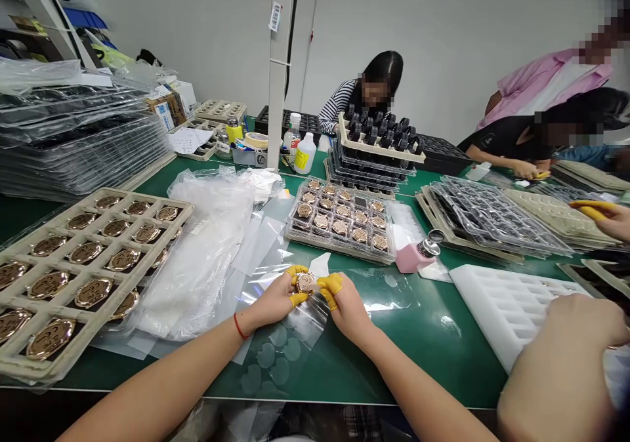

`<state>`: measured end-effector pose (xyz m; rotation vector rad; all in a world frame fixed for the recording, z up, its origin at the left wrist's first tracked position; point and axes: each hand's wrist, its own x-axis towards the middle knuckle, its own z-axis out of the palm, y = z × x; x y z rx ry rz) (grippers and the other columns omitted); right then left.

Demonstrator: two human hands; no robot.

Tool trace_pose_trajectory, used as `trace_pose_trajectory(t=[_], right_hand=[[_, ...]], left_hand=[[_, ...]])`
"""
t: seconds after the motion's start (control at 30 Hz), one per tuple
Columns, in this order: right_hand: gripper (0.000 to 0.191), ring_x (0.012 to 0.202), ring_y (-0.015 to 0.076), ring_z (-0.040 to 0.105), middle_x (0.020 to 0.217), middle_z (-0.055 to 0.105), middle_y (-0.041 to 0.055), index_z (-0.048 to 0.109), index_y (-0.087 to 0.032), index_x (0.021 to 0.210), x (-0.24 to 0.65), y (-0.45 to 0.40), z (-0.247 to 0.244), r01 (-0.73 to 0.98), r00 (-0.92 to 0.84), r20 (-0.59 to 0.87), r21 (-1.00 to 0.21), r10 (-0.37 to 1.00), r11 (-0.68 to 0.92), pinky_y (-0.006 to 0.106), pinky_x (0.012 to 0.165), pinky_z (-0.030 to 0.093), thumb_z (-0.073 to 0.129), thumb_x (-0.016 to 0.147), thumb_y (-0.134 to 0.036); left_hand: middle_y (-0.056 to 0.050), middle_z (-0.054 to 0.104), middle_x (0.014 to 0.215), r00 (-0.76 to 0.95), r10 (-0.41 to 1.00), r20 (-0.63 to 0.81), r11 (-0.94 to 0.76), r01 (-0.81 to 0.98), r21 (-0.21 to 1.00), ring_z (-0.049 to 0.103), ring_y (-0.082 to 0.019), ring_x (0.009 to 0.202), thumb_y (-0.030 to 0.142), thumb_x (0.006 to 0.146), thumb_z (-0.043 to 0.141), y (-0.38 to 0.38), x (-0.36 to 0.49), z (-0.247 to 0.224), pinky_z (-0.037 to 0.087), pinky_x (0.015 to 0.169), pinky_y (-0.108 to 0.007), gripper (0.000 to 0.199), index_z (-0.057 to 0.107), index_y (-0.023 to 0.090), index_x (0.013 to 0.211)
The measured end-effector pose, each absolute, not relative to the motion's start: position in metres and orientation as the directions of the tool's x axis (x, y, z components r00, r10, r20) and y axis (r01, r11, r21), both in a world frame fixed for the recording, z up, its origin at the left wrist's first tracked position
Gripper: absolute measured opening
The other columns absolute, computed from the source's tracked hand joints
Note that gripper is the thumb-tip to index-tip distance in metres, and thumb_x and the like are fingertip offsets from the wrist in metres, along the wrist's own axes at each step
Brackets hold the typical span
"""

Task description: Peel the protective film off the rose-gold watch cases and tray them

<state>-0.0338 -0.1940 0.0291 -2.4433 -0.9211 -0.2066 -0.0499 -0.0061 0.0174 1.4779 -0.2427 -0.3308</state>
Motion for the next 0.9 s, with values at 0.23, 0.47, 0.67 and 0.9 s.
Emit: trace_pose_trajectory(t=[0.23, 0.47, 0.67, 0.9], right_hand=[[0.021, 0.091, 0.0286, 0.053, 0.093, 0.061, 0.0146, 0.064, -0.015, 0.097, 0.004, -0.214, 0.037, 0.28, 0.96, 0.069, -0.273, 0.272, -0.92, 0.039, 0.077, 0.041, 0.051, 0.08, -0.018], [0.038, 0.082, 0.0159, 0.058, 0.092, 0.063, 0.0025, 0.051, -0.025, 0.121, 0.003, -0.169, 0.039, 0.407, 0.847, 0.098, -0.752, 0.523, -0.519, 0.029, 0.074, 0.046, 0.052, 0.082, -0.027], [0.03, 0.075, 0.0146, 0.06, 0.088, 0.065, 0.003, 0.055, -0.019, 0.11, 0.119, -0.164, 0.097, 0.279, 0.96, 0.235, -0.72, 0.155, -0.636, 0.027, 0.068, 0.046, 0.047, 0.084, -0.033], [0.027, 0.103, 0.0233, 0.054, 0.104, 0.062, 0.0122, 0.056, -0.015, 0.108, 0.223, -0.195, 0.115, -0.132, 0.944, 0.187, -0.536, -0.271, -0.834, 0.038, 0.088, 0.037, 0.045, 0.087, -0.027]], left_hand=[[-0.008, 0.054, 0.114, 0.944, -0.321, -0.072, 0.117, 0.115, 0.986, 0.055, -0.02, 0.1, 0.026, 0.076, 0.063, -0.008, -0.052, 0.014, 0.045, 0.086, -0.035, 0.052, 0.038, 0.022, 0.122], [-0.007, 0.06, 0.1, 0.954, -0.292, -0.064, 0.129, 0.105, 0.986, 0.058, -0.02, 0.09, 0.029, 0.077, 0.061, -0.011, -0.053, 0.005, 0.045, 0.08, -0.033, 0.061, 0.033, 0.021, 0.13], [-0.002, 0.059, 0.082, 0.961, -0.268, -0.069, 0.059, 0.088, 0.994, 0.055, -0.016, 0.074, 0.032, 0.078, 0.06, -0.013, -0.048, -0.005, 0.042, 0.072, -0.03, 0.076, 0.016, 0.017, 0.138], [-0.003, 0.06, 0.082, 0.959, -0.267, -0.099, 0.043, 0.115, 0.992, 0.056, -0.017, 0.079, 0.032, 0.077, 0.06, -0.013, -0.048, -0.002, 0.042, 0.076, -0.031, 0.077, 0.018, 0.014, 0.139]])
